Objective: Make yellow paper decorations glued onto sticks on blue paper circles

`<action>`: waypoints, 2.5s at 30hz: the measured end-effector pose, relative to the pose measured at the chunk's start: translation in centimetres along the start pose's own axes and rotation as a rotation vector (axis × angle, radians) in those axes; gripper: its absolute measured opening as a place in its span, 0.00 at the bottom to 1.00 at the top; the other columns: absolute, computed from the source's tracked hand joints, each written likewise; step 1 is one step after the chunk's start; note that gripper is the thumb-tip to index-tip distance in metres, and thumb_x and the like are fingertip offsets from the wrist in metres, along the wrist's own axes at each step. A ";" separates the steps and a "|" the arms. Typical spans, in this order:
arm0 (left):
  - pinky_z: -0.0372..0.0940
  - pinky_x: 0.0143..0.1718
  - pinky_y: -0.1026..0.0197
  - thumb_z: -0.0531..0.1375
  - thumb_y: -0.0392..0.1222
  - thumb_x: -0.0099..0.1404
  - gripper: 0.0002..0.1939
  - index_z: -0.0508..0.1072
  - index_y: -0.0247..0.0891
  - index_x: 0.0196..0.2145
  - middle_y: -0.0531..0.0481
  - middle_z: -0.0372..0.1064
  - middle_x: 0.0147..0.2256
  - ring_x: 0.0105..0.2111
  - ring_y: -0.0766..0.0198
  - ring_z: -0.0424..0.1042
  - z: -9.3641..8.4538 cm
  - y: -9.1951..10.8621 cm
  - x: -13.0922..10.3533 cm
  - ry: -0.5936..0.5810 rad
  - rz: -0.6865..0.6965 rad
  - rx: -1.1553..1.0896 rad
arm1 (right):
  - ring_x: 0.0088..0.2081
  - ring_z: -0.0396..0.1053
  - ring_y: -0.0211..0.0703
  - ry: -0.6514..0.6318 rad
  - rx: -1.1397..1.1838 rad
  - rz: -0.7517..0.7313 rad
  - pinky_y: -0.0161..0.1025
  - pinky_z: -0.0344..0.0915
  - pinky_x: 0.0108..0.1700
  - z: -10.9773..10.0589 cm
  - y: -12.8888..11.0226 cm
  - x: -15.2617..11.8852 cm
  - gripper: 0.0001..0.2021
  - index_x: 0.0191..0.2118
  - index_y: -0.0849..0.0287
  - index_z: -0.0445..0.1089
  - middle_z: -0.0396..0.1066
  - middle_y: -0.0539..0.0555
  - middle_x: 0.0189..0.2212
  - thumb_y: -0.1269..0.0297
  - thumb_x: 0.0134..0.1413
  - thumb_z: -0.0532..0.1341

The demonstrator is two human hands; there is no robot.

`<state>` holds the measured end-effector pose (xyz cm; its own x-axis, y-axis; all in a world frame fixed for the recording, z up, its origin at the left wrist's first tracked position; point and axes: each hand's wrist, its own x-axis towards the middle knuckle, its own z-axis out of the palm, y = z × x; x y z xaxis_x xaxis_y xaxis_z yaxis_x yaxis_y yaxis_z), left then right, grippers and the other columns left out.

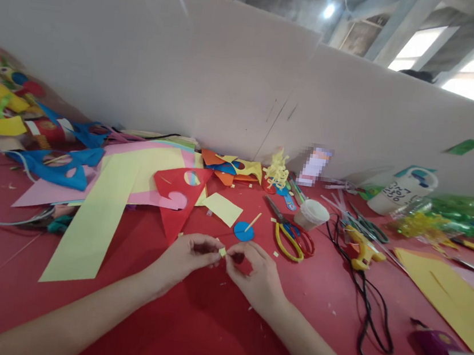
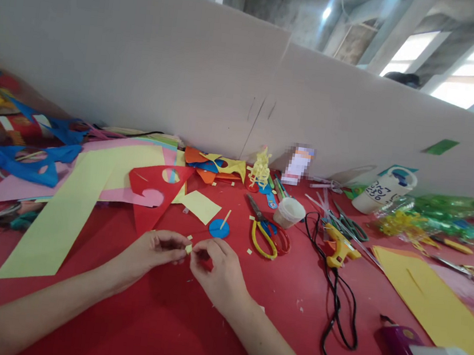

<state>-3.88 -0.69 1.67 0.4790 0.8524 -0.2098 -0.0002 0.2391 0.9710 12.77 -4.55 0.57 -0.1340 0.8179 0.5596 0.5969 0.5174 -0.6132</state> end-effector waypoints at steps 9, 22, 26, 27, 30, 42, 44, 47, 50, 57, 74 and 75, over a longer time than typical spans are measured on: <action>0.63 0.37 0.60 0.64 0.41 0.48 0.10 0.76 0.36 0.31 0.49 0.73 0.29 0.31 0.64 0.69 0.2 0.1 -0.2 -0.038 -0.021 0.103 | 0.24 0.63 0.36 0.003 -0.110 -0.129 0.32 0.63 0.27 0.1 -0.1 -0.1 0.07 0.26 0.58 0.62 0.65 0.49 0.21 0.77 0.42 0.53; 0.64 0.40 0.58 0.64 0.42 0.50 0.11 0.75 0.37 0.32 0.49 0.73 0.33 0.35 0.61 0.70 0.2 -0.2 0.0 -0.058 0.047 0.098 | 0.25 0.64 0.37 -0.020 -0.104 -0.114 0.33 0.63 0.28 -0.1 -0.3 0.0 0.07 0.27 0.57 0.63 0.66 0.50 0.22 0.76 0.44 0.53; 0.63 0.42 0.58 0.63 0.42 0.52 0.10 0.74 0.38 0.33 0.49 0.73 0.33 0.36 0.61 0.70 0.2 -0.5 0.0 -0.103 0.082 0.063 | 0.24 0.64 0.37 0.006 -0.109 -0.112 0.33 0.63 0.27 0.0 -0.3 -0.2 0.06 0.26 0.57 0.63 0.65 0.50 0.21 0.76 0.44 0.53; 0.63 0.42 0.58 0.63 0.42 0.52 0.10 0.73 0.38 0.34 0.49 0.72 0.34 0.37 0.61 0.70 0.2 -0.6 0.0 -0.101 0.087 0.056 | 0.24 0.64 0.37 0.001 -0.092 -0.091 0.33 0.64 0.28 0.1 -0.3 -0.3 0.06 0.27 0.58 0.63 0.66 0.50 0.21 0.76 0.45 0.54; 0.63 0.43 0.57 0.62 0.41 0.54 0.11 0.71 0.38 0.36 0.49 0.70 0.36 0.38 0.62 0.69 0.0 -0.7 0.0 -0.037 0.099 0.083 | 0.27 0.66 0.37 -0.041 -0.011 0.000 0.33 0.66 0.31 0.2 0.0 -0.3 0.06 0.30 0.58 0.66 0.68 0.50 0.25 0.74 0.48 0.55; 0.62 0.44 0.56 0.61 0.42 0.53 0.10 0.69 0.38 0.34 0.50 0.68 0.35 0.39 0.61 0.68 -0.1 -0.5 0.2 -0.040 0.114 0.140 | 0.27 0.67 0.38 -0.014 0.037 0.052 0.34 0.67 0.32 -0.1 0.2 0.0 0.05 0.30 0.58 0.67 0.68 0.50 0.25 0.74 0.48 0.56; 0.63 0.44 0.56 0.61 0.42 0.53 0.10 0.69 0.39 0.34 0.50 0.68 0.35 0.39 0.61 0.68 -0.1 -0.6 0.1 -0.039 0.122 0.133 | 0.27 0.67 0.38 -0.028 0.037 0.042 0.34 0.67 0.31 -0.1 0.2 0.0 0.06 0.30 0.58 0.67 0.68 0.50 0.25 0.75 0.48 0.56; 0.63 0.43 0.56 0.61 0.42 0.53 0.09 0.70 0.39 0.34 0.50 0.69 0.34 0.38 0.62 0.68 0.0 -0.6 0.1 -0.040 0.139 0.131 | 0.27 0.67 0.37 -0.036 0.025 0.018 0.34 0.67 0.31 -0.1 0.3 0.0 0.06 0.30 0.58 0.66 0.68 0.50 0.25 0.75 0.48 0.55; 0.63 0.43 0.57 0.61 0.42 0.53 0.09 0.71 0.38 0.34 0.50 0.70 0.35 0.38 0.61 0.69 -0.1 -0.5 0.1 -0.040 0.134 0.140 | 0.28 0.66 0.37 -0.034 -0.008 -0.013 0.34 0.66 0.32 -0.2 0.2 0.0 0.06 0.30 0.58 0.66 0.68 0.50 0.25 0.75 0.48 0.55; 0.64 0.41 0.59 0.62 0.41 0.53 0.08 0.73 0.37 0.32 0.50 0.72 0.32 0.36 0.62 0.70 -0.1 0.0 0.0 -0.032 0.120 0.232 | 0.27 0.65 0.38 -0.030 -0.091 -0.099 0.34 0.65 0.30 -0.2 0.0 0.0 0.06 0.28 0.58 0.64 0.67 0.51 0.24 0.76 0.47 0.54; 0.64 0.43 0.56 0.63 0.42 0.52 0.09 0.74 0.38 0.33 0.49 0.73 0.34 0.37 0.60 0.71 -0.1 0.0 0.1 -0.053 0.090 0.183 | 0.26 0.65 0.37 -0.027 -0.032 -0.041 0.33 0.65 0.29 -0.1 0.0 0.1 0.06 0.28 0.57 0.64 0.67 0.49 0.23 0.76 0.44 0.55; 0.64 0.43 0.56 0.63 0.42 0.51 0.11 0.73 0.38 0.34 0.49 0.73 0.34 0.37 0.60 0.71 0.0 -0.1 0.1 -0.054 0.084 0.161 | 0.25 0.65 0.37 -0.025 -0.043 -0.048 0.33 0.64 0.28 -0.1 0.0 0.0 0.06 0.27 0.57 0.64 0.66 0.49 0.22 0.76 0.44 0.55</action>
<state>-3.86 -0.65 1.57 0.5293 0.8392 -0.1250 0.0965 0.0868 0.9915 12.85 -4.53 0.64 -0.1833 0.7985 0.5733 0.6225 0.5457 -0.5610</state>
